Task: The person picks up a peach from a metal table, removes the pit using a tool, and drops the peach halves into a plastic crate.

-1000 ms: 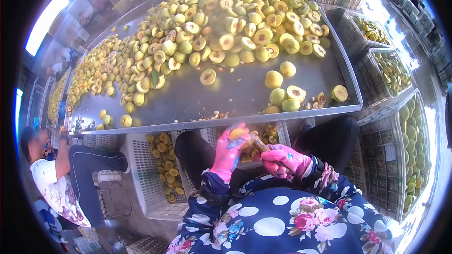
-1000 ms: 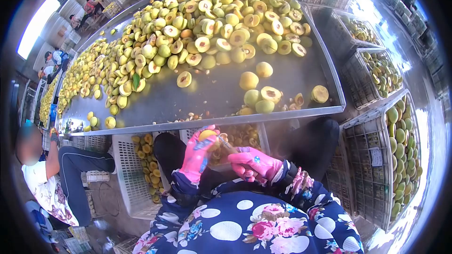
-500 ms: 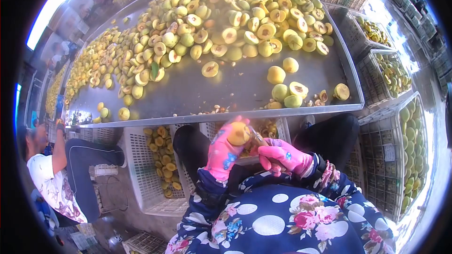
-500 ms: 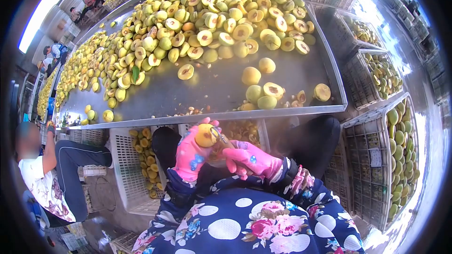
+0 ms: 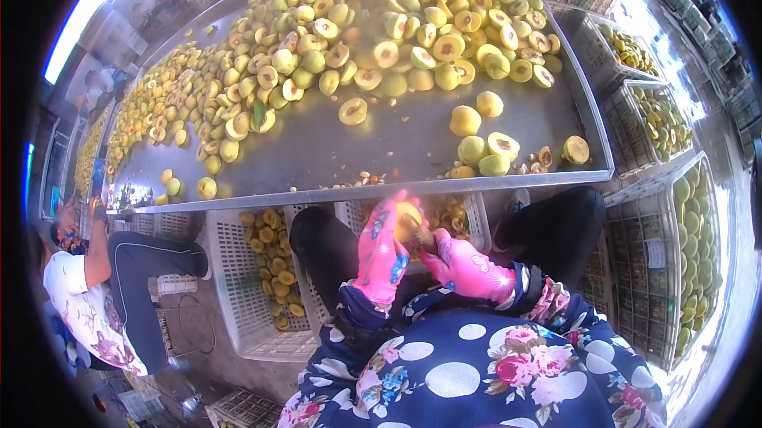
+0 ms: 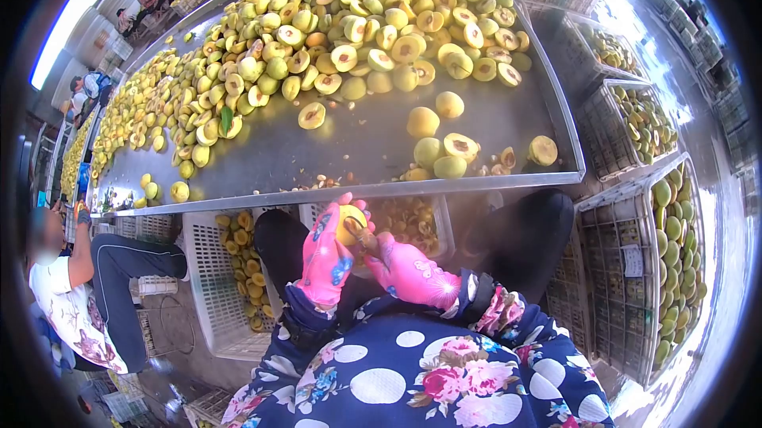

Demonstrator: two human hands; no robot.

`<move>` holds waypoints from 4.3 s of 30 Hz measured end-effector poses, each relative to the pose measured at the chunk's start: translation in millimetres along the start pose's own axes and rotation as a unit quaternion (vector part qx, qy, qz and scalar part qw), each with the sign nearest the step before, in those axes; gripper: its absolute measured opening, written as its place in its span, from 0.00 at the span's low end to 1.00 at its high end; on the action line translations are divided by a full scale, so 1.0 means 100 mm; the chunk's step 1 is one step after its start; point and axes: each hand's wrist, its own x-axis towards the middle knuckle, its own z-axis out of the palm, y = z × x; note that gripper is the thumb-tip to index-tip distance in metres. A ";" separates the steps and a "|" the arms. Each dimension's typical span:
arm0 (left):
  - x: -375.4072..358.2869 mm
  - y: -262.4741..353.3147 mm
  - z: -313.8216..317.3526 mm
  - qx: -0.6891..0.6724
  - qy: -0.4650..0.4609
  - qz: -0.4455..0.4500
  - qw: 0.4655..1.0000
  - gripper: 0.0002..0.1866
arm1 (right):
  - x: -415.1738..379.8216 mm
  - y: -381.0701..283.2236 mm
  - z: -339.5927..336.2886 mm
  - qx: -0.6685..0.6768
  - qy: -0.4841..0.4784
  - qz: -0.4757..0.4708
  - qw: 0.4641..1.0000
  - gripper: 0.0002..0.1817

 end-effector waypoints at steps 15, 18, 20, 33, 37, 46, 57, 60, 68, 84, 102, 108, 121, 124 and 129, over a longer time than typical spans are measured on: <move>0.10 -0.23 -0.05 -0.004 0.037 0.078 0.996 0.16 | 0.09 0.10 0.04 -0.012 -0.046 -0.002 0.999 0.13; 0.10 -0.23 0.00 -0.009 0.036 0.103 0.994 0.17 | 0.07 -0.09 -0.06 0.196 -0.114 0.109 0.968 0.13; 0.11 -0.26 0.00 0.003 0.040 0.125 0.991 0.18 | 0.07 -0.13 -0.11 0.334 -0.174 0.162 0.912 0.14; 0.13 -0.04 -0.26 0.221 0.056 0.185 0.956 0.16 | 0.00 0.10 -0.37 0.477 -0.201 0.181 0.836 0.13; 0.02 0.83 -0.85 0.714 0.240 0.366 0.546 0.16 | 0.04 0.62 -0.21 0.140 -0.166 0.267 0.939 0.15; 1.17 1.64 -0.50 0.660 0.144 0.151 0.722 0.26 | 0.04 0.67 -0.24 0.188 -0.191 0.224 0.937 0.16; 2.04 0.90 -0.07 0.367 0.048 -0.013 0.929 0.18 | -0.06 0.40 -0.55 0.311 -0.159 0.261 0.900 0.14; 1.62 0.94 0.03 0.324 -0.016 -0.033 0.945 0.17 | -0.04 0.26 -0.73 0.390 -0.128 0.209 0.888 0.13; 0.82 0.52 0.31 0.238 -0.153 -0.068 0.957 0.16 | 0.45 -0.13 -0.77 0.444 0.049 0.069 0.892 0.17; 0.34 0.30 0.30 -0.064 -0.026 -0.032 0.997 0.26 | 0.10 -0.40 -0.69 0.118 -0.021 0.006 0.993 0.16; 0.21 0.12 0.38 0.052 0.019 -0.004 0.998 0.24 | 0.05 -0.33 -0.57 -0.073 -0.046 -0.014 0.996 0.14; 0.28 0.16 0.30 0.158 -0.025 -0.049 0.986 0.25 | 0.03 -0.29 -0.63 -0.091 -0.112 0.007 0.990 0.12; 0.28 -0.17 0.11 0.147 0.040 0.081 0.985 0.13 | 0.15 -0.03 -0.55 -0.101 -0.146 0.031 0.984 0.13; 0.32 -0.29 0.14 0.167 0.093 0.146 0.971 0.09 | 0.16 0.14 -0.40 -0.099 -0.115 -0.024 0.988 0.14; 0.33 -0.33 0.08 0.170 0.079 0.127 0.974 0.10 | 0.14 -0.02 -0.50 0.164 -0.240 0.190 0.938 0.15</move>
